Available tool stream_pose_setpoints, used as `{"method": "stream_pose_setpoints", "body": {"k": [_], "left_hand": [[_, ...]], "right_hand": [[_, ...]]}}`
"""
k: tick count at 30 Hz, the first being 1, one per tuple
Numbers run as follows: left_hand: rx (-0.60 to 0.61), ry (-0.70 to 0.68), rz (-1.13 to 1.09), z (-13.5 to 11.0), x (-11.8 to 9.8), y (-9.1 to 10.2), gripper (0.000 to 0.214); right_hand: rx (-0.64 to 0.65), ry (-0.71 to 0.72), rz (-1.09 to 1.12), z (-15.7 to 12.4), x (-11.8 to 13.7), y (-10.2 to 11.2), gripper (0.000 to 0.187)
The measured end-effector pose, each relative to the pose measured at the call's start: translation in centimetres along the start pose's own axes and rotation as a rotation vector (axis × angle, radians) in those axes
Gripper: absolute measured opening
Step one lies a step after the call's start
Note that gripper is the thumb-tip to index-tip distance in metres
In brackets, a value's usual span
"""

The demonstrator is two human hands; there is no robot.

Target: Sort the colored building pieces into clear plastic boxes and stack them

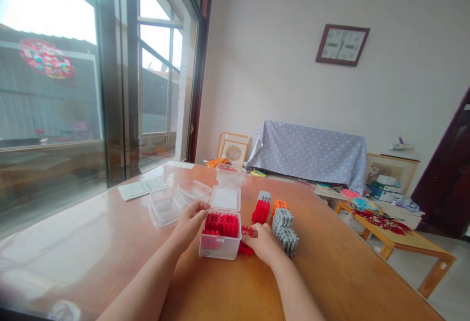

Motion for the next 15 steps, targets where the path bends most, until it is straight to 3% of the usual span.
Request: {"method": "stream_pose_setpoints", "body": {"k": [5, 10, 15], "left_hand": [[0.021, 0.018, -0.022, 0.0, 0.1, 0.0, 0.014], [0.009, 0.023, -0.03, 0.0, -0.2, 0.1, 0.014], [-0.013, 0.004, -0.019, 0.0, -1.1, 0.3, 0.019]], "right_hand": [[0.045, 0.001, 0.242, -0.1, 0.0, 0.2, 0.033], [0.185, -0.044, 0.577, -1.0, 0.8, 2.2, 0.034], [0.103, -0.025, 0.784, -2.7, 2.9, 5.1, 0.042]]}}
Point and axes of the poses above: each hand's wrist, its own z-axis towards the middle knuckle, its own y-axis out of the back of the hand, x = y × z, the point moved 2 cm from there along z, towards the middle knuckle, and after that the axes turned 12 degrees about -y, right-handed, at the moved point
